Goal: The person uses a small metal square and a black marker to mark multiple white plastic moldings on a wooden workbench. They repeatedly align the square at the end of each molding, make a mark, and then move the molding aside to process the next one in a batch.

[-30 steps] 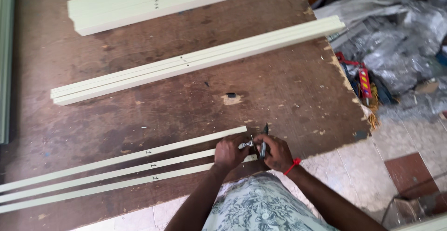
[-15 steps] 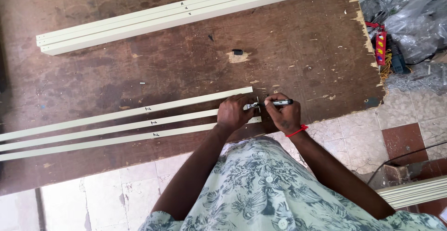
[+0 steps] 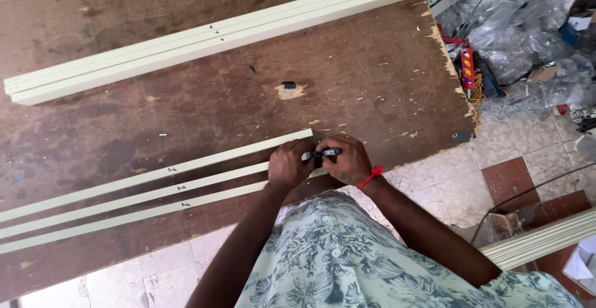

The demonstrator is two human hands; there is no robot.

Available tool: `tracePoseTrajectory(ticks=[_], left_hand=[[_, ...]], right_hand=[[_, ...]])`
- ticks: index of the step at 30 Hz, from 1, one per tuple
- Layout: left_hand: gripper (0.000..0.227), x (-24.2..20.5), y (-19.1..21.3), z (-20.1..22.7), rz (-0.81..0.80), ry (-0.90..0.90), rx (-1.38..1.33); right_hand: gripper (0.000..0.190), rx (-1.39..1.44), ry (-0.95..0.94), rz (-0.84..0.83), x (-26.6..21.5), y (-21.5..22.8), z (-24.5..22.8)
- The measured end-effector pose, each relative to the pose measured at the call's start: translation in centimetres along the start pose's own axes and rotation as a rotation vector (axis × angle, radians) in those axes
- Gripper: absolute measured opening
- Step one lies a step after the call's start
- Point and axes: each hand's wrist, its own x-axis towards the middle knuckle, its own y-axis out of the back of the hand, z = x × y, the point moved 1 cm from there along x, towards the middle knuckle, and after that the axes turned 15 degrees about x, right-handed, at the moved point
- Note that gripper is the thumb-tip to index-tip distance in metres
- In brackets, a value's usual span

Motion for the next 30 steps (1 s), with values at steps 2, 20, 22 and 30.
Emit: tracePoseTrajectory(ticks=[2, 20, 22, 30], left_hand=[[0.024, 0.0, 0.0, 0.0, 0.001, -0.005, 0.014], [0.023, -0.1, -0.2, -0.1, -0.039, 0.031, 0.024], [0.023, -0.2, -0.2, -0.2, -0.038, 0.036, 0.021], [0.019, -0.1, -1.3, -0.7, -0.034, 0.020, 0.090]], right_hand=[[0.020, -0.061, -0.069, 0.010, 0.1, -0.1, -0.2], [0.021, 0.145, -0.160, 0.031, 0.2, -0.9, -0.2], [0.023, 0.055, -0.069, 0.021, 0.3, -1.1, -0.5], [0.020, -0.091, 0.017, -0.110, 1.1, -0.8, -0.4]])
